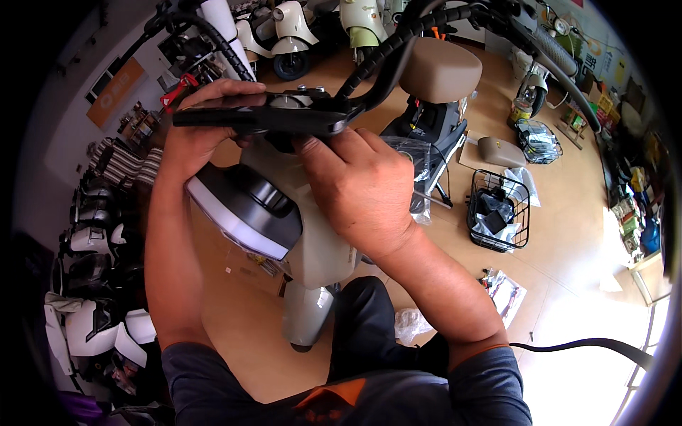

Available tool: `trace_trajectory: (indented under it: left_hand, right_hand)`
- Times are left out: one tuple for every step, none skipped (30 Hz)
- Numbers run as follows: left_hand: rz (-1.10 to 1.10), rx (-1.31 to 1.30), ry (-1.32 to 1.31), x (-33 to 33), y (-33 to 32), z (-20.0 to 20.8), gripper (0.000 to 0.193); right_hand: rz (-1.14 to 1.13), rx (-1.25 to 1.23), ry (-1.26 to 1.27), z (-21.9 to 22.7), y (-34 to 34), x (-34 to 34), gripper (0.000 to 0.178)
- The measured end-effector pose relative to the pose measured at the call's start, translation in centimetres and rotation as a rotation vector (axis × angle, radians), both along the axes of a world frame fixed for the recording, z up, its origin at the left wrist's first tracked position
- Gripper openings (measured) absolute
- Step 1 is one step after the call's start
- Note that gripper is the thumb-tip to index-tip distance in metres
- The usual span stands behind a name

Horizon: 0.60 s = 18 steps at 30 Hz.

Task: The person assembles an electric scooter in a workshop. They attach the handlebars, connect wiring, and install the dashboard using a screwdriver and wrench. The scooter is partially wrapped in protective plastic during assembly.

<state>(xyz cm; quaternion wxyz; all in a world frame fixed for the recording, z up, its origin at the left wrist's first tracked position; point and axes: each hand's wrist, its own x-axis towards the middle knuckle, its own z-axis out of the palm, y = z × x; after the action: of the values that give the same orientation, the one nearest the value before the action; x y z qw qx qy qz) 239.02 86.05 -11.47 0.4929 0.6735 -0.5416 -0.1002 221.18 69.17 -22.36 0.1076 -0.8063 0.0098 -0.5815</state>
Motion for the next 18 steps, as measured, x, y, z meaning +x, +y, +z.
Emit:
trace_trajectory:
  left_hand:
    - [-0.026, -0.001, 0.013, -0.1, -0.1, 0.1, 0.041]
    - [-0.022, -0.009, -0.002, -0.2, -0.1, 0.1, 0.039]
    - [0.000, 0.000, -0.017, -0.3, -0.2, 0.1, 0.040]
    - [0.021, 0.009, -0.031, -0.5, -0.3, 0.1, 0.041]
    - [0.041, 0.019, -0.048, -0.4, -0.2, 0.0, 0.042]
    - [0.015, 0.000, -0.030, 0.0, -0.2, -0.2, 0.045]
    - [0.013, -0.001, -0.032, 0.0, -0.1, -0.2, 0.045]
    - [0.009, 0.001, -0.036, 0.0, -0.1, -0.1, 0.046]
    - [0.006, 0.003, -0.039, 0.0, -0.1, -0.1, 0.047]
    - [0.010, -0.004, -0.033, -0.1, -0.2, -0.2, 0.047]
    - [0.012, -0.005, -0.031, -0.2, -0.3, -0.2, 0.048]
    - [0.014, -0.006, -0.029, -0.2, -0.4, -0.3, 0.048]
    - [0.000, -0.008, -0.024, -0.1, -0.4, -0.4, 0.048]
    - [-0.010, -0.005, -0.023, -0.1, -0.3, -0.3, 0.048]
    - [-0.023, 0.000, -0.024, 0.1, -0.3, -0.3, 0.048]
    - [-0.031, 0.001, -0.011, 0.1, -0.3, -0.3, 0.045]
    - [-0.045, 0.006, -0.003, 0.0, -0.4, -0.3, 0.042]
    - [-0.056, 0.014, 0.001, -0.1, -0.4, -0.1, 0.039]
  right_hand:
    - [-0.005, -0.021, 0.007, 0.0, -0.1, 0.0, 0.021]
    - [-0.011, -0.041, 0.014, -0.1, -0.2, 0.0, 0.022]
    - [-0.018, -0.061, 0.020, -0.2, -0.3, 0.1, 0.023]
    - [-0.016, -0.068, 0.006, -0.3, -0.2, 0.1, 0.028]
    - [-0.028, -0.090, 0.013, -0.4, -0.2, 0.1, 0.031]
    - [-0.040, -0.112, 0.021, -0.5, -0.3, 0.1, 0.034]
    - [-0.053, -0.134, 0.028, -0.5, -0.3, 0.0, 0.038]
    - [-0.051, -0.156, 0.050, -0.4, -0.3, -0.3, 0.039]
    - [-0.050, -0.179, 0.072, -0.3, -0.2, -0.8, 0.041]
    - [-0.048, -0.201, 0.095, -0.2, -0.1, -1.4, 0.042]
    - [-0.006, -0.224, 0.080, -0.2, 0.3, -1.9, 0.043]
    - [0.035, -0.248, 0.067, -0.2, 0.7, -2.5, 0.044]
    - [0.076, -0.272, 0.055, -0.2, 1.2, -3.2, 0.045]
    - [0.181, -0.277, 0.028, 0.4, 2.1, -4.0, 0.042]
    - [0.280, -0.282, 0.007, 0.9, 2.9, -4.7, 0.039]
    - [0.341, -0.310, -0.018, 1.4, 3.8, -5.6, 0.035]
    - [0.395, -0.336, -0.048, 1.9, 4.6, -6.3, 0.030]
    - [0.455, -0.333, -0.121, 2.2, 5.5, -6.7, 0.025]
